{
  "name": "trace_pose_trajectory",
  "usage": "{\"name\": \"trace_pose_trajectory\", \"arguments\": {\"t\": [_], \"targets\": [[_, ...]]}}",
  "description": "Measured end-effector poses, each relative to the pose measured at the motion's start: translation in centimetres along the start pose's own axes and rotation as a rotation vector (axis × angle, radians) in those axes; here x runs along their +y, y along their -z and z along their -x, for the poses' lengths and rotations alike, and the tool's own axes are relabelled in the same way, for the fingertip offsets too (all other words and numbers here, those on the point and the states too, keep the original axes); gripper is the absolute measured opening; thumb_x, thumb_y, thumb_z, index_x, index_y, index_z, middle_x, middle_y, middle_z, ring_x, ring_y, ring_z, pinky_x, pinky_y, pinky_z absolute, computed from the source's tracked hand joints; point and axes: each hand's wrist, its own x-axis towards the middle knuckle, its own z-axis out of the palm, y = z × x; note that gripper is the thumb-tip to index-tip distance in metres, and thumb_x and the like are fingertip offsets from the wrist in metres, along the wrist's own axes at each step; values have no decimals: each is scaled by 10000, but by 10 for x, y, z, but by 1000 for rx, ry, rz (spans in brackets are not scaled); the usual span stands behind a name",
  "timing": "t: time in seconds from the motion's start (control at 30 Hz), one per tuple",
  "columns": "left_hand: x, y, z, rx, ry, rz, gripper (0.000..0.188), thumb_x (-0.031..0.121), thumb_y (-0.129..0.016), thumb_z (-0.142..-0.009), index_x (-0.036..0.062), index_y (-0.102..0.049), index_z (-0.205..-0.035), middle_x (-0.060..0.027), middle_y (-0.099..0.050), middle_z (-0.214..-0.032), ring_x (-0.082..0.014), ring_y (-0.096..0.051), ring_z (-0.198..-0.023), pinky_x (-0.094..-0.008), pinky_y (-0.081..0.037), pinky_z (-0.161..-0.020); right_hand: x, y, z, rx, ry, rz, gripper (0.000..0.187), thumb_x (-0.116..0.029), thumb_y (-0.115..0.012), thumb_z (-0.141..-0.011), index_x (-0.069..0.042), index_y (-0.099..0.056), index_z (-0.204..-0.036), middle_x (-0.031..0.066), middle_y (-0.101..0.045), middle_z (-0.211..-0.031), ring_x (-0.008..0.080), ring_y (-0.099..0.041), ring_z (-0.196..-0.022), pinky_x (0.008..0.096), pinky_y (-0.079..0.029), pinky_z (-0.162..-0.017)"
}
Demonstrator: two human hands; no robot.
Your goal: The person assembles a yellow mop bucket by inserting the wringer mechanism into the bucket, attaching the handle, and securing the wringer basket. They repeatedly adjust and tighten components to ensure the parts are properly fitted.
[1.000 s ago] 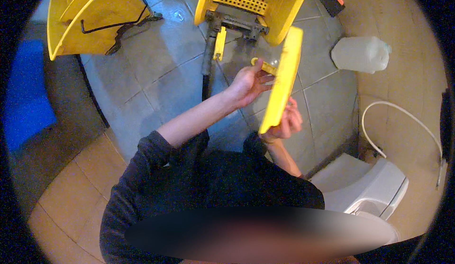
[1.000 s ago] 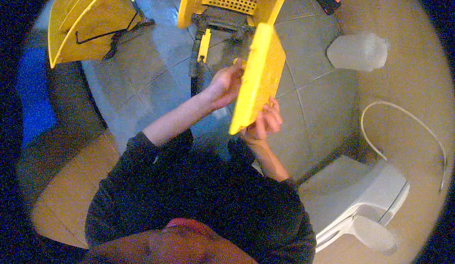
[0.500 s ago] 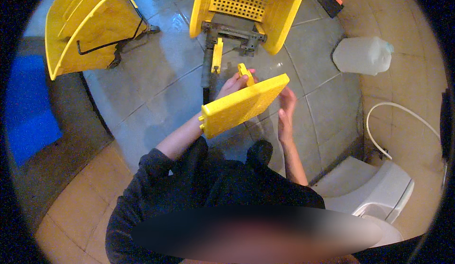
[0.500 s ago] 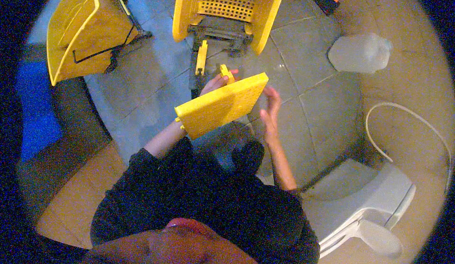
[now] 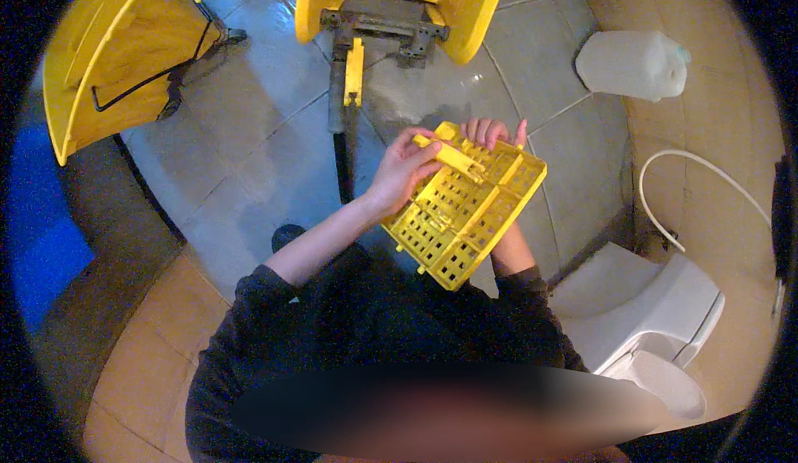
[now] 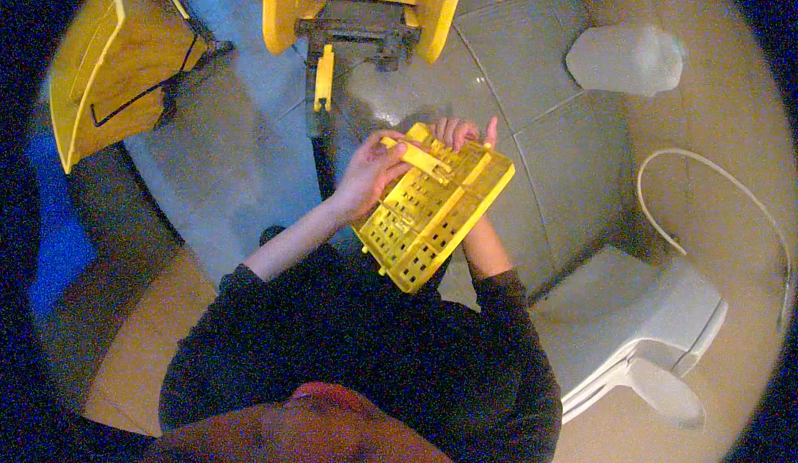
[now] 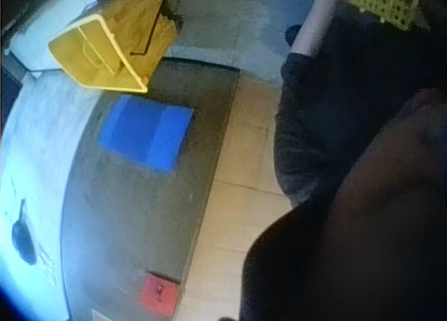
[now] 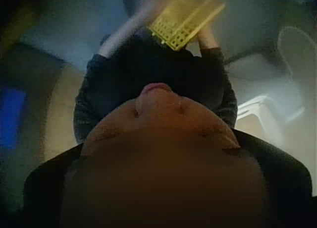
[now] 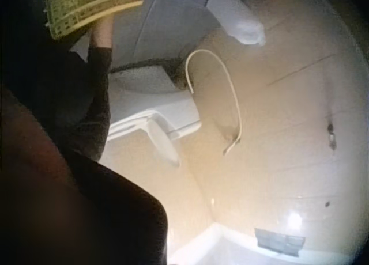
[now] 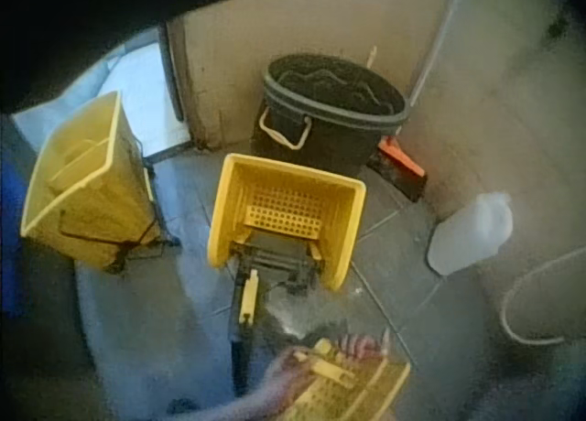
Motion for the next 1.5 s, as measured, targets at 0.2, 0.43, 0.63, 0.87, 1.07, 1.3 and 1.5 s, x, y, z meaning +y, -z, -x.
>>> {"name": "trace_pose_trajectory", "arguments": {"t": [0.2, 0.43, 0.63, 0.87, 1.07, 1.3, 1.5], "targets": [[8, 32, -22, -21, -668, -1334, 434, 274, -697, -901, 59, -526, -1236, -109, -569, -1143, -214, -568, -1038, -352, -454, -952, -4, -1, -2, -16, 18, -36, 650, -495, -188, -1011, -99, -472, -581, 21, -398, -557, 177, -345, -593, 331, -318, -649], [34, 52, -1, -160, 103, -893, 566, 514, -461, -995, 37, -517, -1294, -107, -580, -1212, -210, -545, -1112, -335, -450, -935, -6, 11, 0, -43, 85, -26, 593, -452, -258, -990, -104, -496, -574, 30, -429, -558, 190, -375, -591, 347, -328, -650], [81, 77, 43, -167, 316, -229, 566, 492, -483, -983, 87, -480, -1379, -97, -595, -1284, -197, -600, -1121, -362, -501, -932, -18, 8, -5, -81, 227, 161, 485, -352, -320, -972, -105, -460, -580, 36, -422, -566, 200, -383, -629, 373, -351, -746], [76, 39, 64, 218, 84, -97, 495, 319, -577, -963, 68, -456, -1372, -81, -590, -1263, -210, -590, -1139, -403, -514, -957, -9, -22, 19, 79, 176, 245, 280, -302, -432, -903, -94, -431, -716, 93, -478, -968, 222, -443, -985, 411, -293, -1086], [77, 38, 60, 186, -24, -185, 553, 124, -530, -894, 86, -399, -1430, -71, -577, -1269, -204, -595, -1124, -366, -532, -921, -14, -42, 40, 151, -80, 394, 385, -327, -468, -865, -48, -534, -1121, 138, -382, -1420, 297, -322, -1368, 432, -262, -1142], [84, 20, 59, 332, -335, -459, 533, 162, -523, -994, 69, -360, -1492, -74, -544, -1372, -164, -579, -1141, -303, -487, -951, -49, -55, 47, 93, -426, 613, 407, -261, -491, -927, -71, -531, -1285, 105, -484, -1365, 218, -467, -1274, 357, -375, -1083], [72, 11, 58, 391, -347, -484, 551, 123, -509, -996, 29, -314, -1503, -71, -492, -1427, -139, -502, -1226, -288, -407, -1030, -50, -77, 32, -48, -171, 1594, 526, -375, -715, -837, -81, -568, -1248, 177, -454, -1393, 330, -473, -1276, 419, -402, -1060]]}}
